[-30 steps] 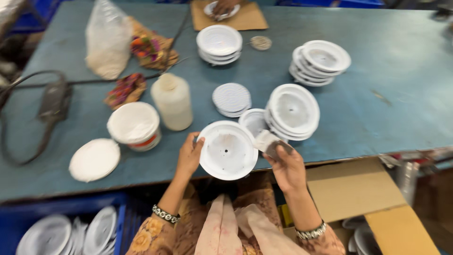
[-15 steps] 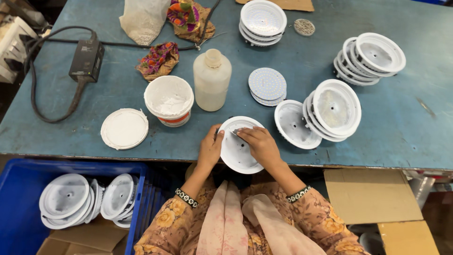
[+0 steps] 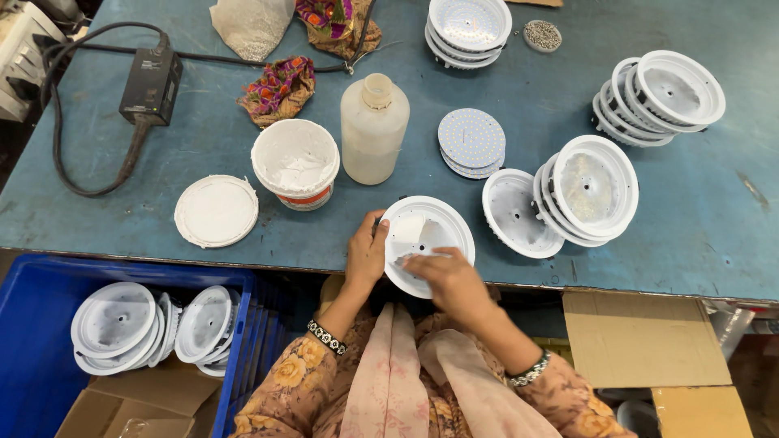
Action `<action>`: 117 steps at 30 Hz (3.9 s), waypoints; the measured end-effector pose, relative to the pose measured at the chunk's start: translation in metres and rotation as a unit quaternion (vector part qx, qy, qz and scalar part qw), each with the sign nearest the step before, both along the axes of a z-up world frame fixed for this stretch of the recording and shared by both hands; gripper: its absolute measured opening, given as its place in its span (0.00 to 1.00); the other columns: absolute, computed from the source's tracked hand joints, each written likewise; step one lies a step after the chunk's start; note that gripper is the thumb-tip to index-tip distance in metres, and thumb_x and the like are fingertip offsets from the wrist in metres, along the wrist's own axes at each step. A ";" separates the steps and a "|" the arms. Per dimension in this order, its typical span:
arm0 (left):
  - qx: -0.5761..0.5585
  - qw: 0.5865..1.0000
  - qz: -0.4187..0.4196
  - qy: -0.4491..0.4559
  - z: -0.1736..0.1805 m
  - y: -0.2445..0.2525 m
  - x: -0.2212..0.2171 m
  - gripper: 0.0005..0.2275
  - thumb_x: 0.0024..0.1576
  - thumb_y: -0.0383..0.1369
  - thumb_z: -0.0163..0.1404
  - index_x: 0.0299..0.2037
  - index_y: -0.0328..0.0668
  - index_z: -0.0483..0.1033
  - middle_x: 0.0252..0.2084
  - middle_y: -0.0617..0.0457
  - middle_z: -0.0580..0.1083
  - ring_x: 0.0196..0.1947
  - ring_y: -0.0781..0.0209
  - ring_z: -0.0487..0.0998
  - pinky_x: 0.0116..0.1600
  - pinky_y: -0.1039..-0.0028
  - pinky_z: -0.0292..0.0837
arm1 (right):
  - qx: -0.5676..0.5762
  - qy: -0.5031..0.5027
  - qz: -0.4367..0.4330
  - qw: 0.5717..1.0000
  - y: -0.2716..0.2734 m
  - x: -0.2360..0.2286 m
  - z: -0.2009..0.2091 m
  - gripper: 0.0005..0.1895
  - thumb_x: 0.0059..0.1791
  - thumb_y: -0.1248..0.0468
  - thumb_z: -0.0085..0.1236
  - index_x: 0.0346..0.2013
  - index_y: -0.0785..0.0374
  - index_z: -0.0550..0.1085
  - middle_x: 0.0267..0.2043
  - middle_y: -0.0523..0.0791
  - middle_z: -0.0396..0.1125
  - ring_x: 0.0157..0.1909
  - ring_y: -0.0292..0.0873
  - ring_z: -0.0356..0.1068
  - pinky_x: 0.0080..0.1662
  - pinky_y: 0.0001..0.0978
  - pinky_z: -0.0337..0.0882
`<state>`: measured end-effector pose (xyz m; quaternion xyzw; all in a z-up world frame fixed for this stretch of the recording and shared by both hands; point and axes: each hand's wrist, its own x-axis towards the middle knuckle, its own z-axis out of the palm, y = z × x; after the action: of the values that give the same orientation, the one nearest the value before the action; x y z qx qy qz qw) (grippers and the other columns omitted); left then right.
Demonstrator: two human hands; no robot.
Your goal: The person repeatedly scoops a white paste from a container and spreads it onto the inner surface of white circular plastic parts using a small spatula. The person handles the parts one at a time, applies the paste, and places them into a stack.
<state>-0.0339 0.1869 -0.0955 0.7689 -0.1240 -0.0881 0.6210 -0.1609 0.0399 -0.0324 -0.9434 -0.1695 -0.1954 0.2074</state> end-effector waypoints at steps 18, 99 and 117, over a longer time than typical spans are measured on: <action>0.018 1.000 -0.011 0.017 0.005 0.000 -0.002 0.14 0.64 0.39 0.44 0.52 0.41 0.76 0.27 0.44 0.77 0.26 0.53 0.80 0.35 0.64 0.72 | -0.069 0.096 0.003 0.993 -0.073 0.042 0.011 0.18 0.45 0.75 0.54 0.45 0.57 0.82 0.48 0.41 0.77 0.47 0.46 0.73 0.51 0.36 0.70; -0.005 1.000 -0.005 -0.001 0.009 0.001 -0.005 0.13 0.63 0.39 0.45 0.51 0.43 0.77 0.33 0.37 0.78 0.35 0.40 0.81 0.40 0.60 0.74 | -0.136 0.080 -0.051 0.986 0.016 0.023 0.001 0.19 0.41 0.75 0.53 0.45 0.61 0.80 0.38 0.48 0.76 0.39 0.51 0.73 0.50 0.43 0.68; -0.003 1.000 -0.008 -0.017 0.003 0.000 -0.005 0.13 0.64 0.38 0.44 0.50 0.41 0.77 0.32 0.37 0.78 0.34 0.41 0.81 0.40 0.60 0.74 | -0.121 0.073 -0.007 0.990 -0.046 0.027 0.023 0.23 0.41 0.77 0.54 0.46 0.56 0.82 0.42 0.44 0.77 0.41 0.51 0.72 0.48 0.41 0.68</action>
<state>-0.0390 0.1868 -0.0925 0.7673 -0.1413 -0.0795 0.6204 -0.1344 -0.0061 -0.0094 -0.9746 -0.1694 -0.1054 0.1018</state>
